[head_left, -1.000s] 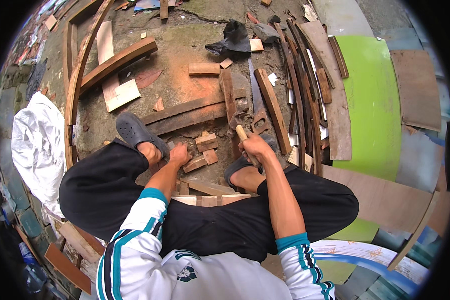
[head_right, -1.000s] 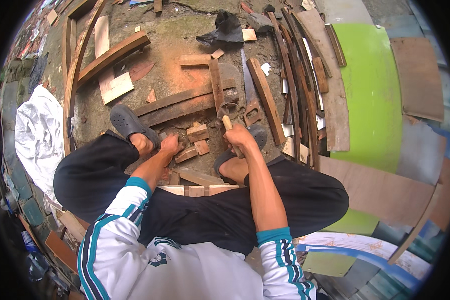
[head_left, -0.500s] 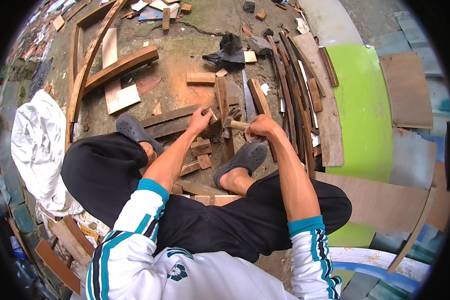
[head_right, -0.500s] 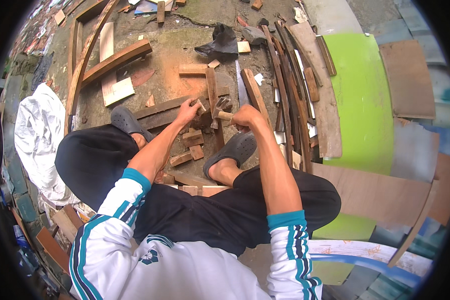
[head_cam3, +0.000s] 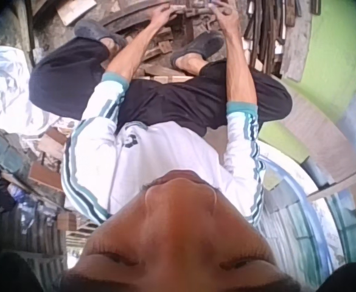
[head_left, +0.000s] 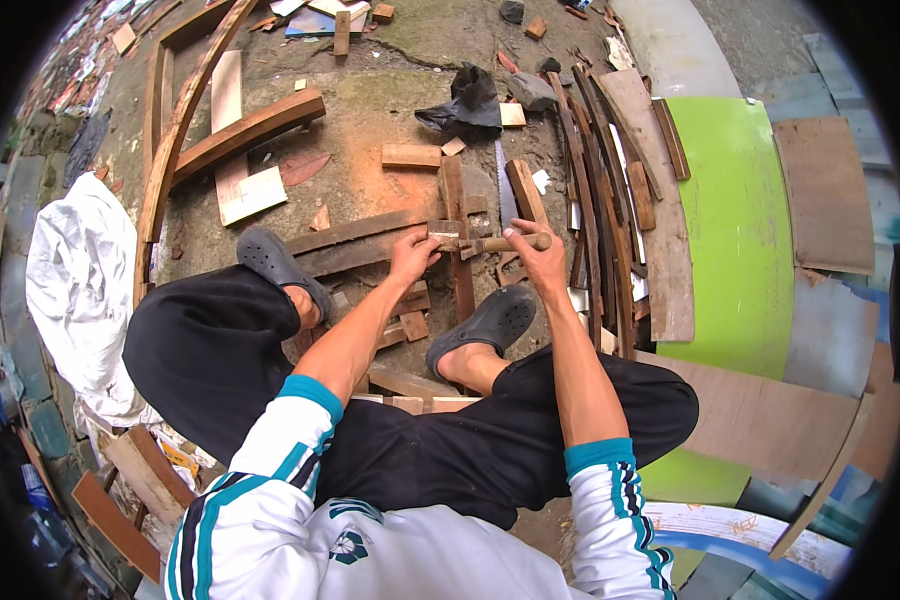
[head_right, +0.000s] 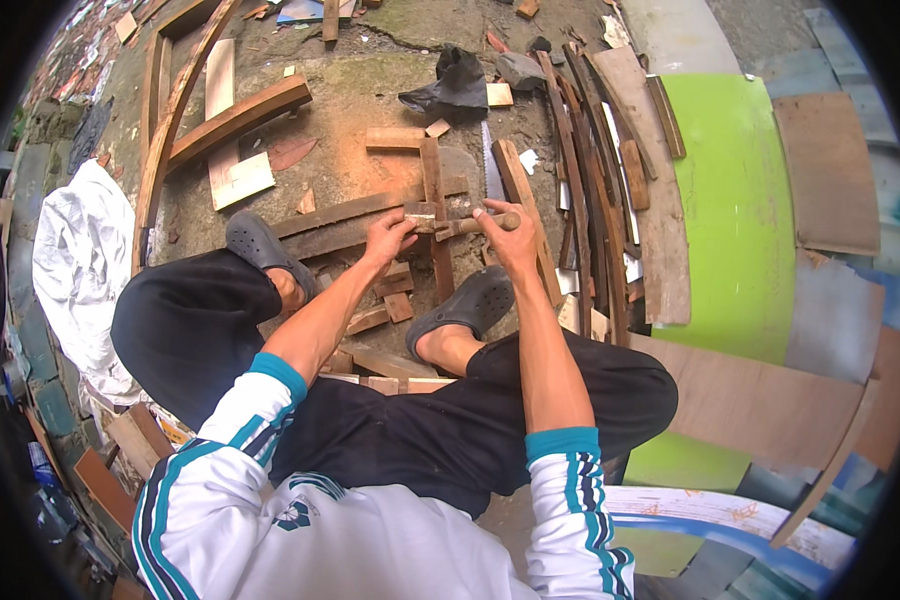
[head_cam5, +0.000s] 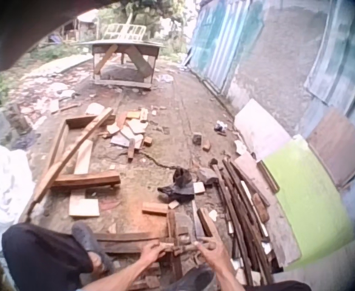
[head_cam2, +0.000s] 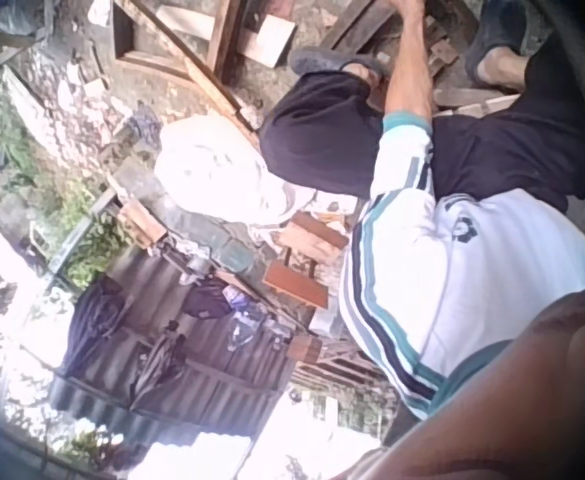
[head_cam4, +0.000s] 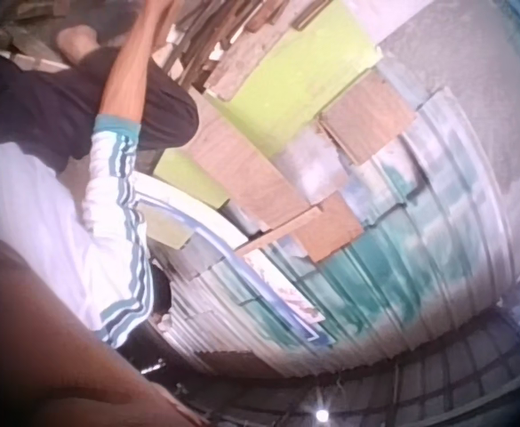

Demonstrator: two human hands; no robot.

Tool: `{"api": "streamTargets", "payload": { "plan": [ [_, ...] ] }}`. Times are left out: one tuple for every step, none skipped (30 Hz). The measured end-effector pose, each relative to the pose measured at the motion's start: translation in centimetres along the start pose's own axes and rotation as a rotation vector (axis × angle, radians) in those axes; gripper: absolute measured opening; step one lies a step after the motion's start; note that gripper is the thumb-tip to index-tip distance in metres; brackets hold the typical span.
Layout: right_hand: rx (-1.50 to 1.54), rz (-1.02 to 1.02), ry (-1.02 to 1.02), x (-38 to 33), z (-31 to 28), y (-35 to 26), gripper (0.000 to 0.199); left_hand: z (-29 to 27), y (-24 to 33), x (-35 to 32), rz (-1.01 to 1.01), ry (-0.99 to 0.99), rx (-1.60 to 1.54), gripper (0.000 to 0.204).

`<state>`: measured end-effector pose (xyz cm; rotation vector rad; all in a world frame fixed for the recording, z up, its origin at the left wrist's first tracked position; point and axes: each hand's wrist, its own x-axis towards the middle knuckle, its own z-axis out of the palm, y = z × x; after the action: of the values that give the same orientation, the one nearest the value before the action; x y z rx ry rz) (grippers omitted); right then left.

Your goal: The person sits on the ground and uses a hand saw to cut a wooden plank into smaller pieces. After sawing, the person uses a hammer to split the cut wood further and then arranges the resulting pieces on the ground.

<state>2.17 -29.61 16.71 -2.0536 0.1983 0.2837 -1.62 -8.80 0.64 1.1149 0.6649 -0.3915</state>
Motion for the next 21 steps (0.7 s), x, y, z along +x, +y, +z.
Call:
{"api": "streamTargets", "payload": {
  "plan": [
    [-0.067, -0.136, -0.047, 0.0, 0.0, 0.5, 0.034, -0.1, -0.2, 0.1, -0.002, -0.006, 0.033, 0.033],
    [-0.134, -0.275, -0.094, 0.1, -0.1, 0.8, 0.032, 0.1, -0.3, 0.3, 0.018, 0.011, 0.027, 0.033],
    [-0.201, -0.413, -0.141, 0.2, -0.1, 1.0, 0.03, 0.3, -0.4, 0.4, 0.037, 0.028, 0.02, 0.034],
    [-0.233, -0.367, -0.195, 0.3, -0.1, 1.4, 0.028, 0.4, -0.4, 0.6, 0.056, 0.045, 0.014, 0.034],
    [-0.232, -0.37, -0.22, 0.3, 0.0, 1.6, 0.029, 0.3, -0.4, 0.8, 0.059, 0.049, 0.057, 0.036],
    [-0.232, -0.374, -0.244, 0.3, 0.2, 1.8, 0.03, 0.1, -0.3, 0.9, 0.063, 0.053, 0.1, 0.039],
    [-0.232, -0.377, -0.267, 0.4, 0.3, 2.0, 0.031, -0.1, -0.2, 1.1, 0.066, 0.056, 0.143, 0.041],
    [-0.27, -0.193, -0.249, 0.1, 0.4, 0.9, 0.031, -0.3, -0.1, 1.1, 0.062, 0.045, 0.188, 0.042],
    [-0.356, -0.238, -0.183, 0.1, 0.6, 0.7, 0.031, -0.5, 0.0, 1.1, 0.057, 0.035, 0.234, 0.044],
    [-0.441, -0.284, -0.117, 0.2, 0.8, 0.5, 0.03, -0.7, 0.1, 1.1, 0.053, 0.024, 0.28, 0.045],
    [-0.529, -0.329, -0.048, 0.3, 0.8, 0.3, 0.03, -0.6, 0.0, 1.2, 0.052, 0.022, 0.285, 0.046],
    [-0.361, -0.293, 0.016, 0.6, 0.8, 0.7, 0.031, -0.1, -0.1, 1.3, 0.05, 0.02, 0.291, 0.046],
    [-0.193, -0.255, 0.079, 1.1, 0.8, 1.4, 0.032, 0.4, -0.2, 1.3, 0.049, 0.018, 0.296, 0.046],
    [-0.026, -0.212, 0.144, 1.3, 0.9, 1.0, 0.034, 1.0, -0.2, 1.1, 0.066, 0.036, 0.293, 0.044],
    [0.117, -0.199, 0.146, 1.6, 1.1, 0.6, 0.035, 1.5, -0.1, 1.0, 0.069, 0.039, 0.313, 0.044],
    [0.26, -0.185, 0.15, 2.0, 1.3, 0.2, 0.037, 1.8, 0.0, 0.9, 0.072, 0.042, 0.333, 0.043],
    [0.404, -0.176, 0.149, 2.3, 1.7, -0.9, 0.039, 2.0, 0.1, 0.9, 0.079, 0.049, 0.352, 0.043],
    [0.376, -0.142, 0.138, 2.6, 2.0, -1.4, 0.044, 2.2, -0.4, 1.4, 0.094, 0.076, 0.367, 0.044],
    [0.359, -0.121, 0.146, 2.8, 2.4, -2.0, 0.046, 2.3, -0.7, 1.6, 0.109, 0.104, 0.382, 0.045],
    [0.342, -0.1, 0.152, 3.2, 2.7, -2.5, 0.047, 2.5, -0.7, 1.9, 0.123, 0.135, 0.398, 0.046],
    [0.326, -0.08, 0.157, 3.6, 3.1, -3.0, 0.049, 2.5, -0.7, 2.1, 0.132, 0.14, 0.405, 0.047]
  ]
}}
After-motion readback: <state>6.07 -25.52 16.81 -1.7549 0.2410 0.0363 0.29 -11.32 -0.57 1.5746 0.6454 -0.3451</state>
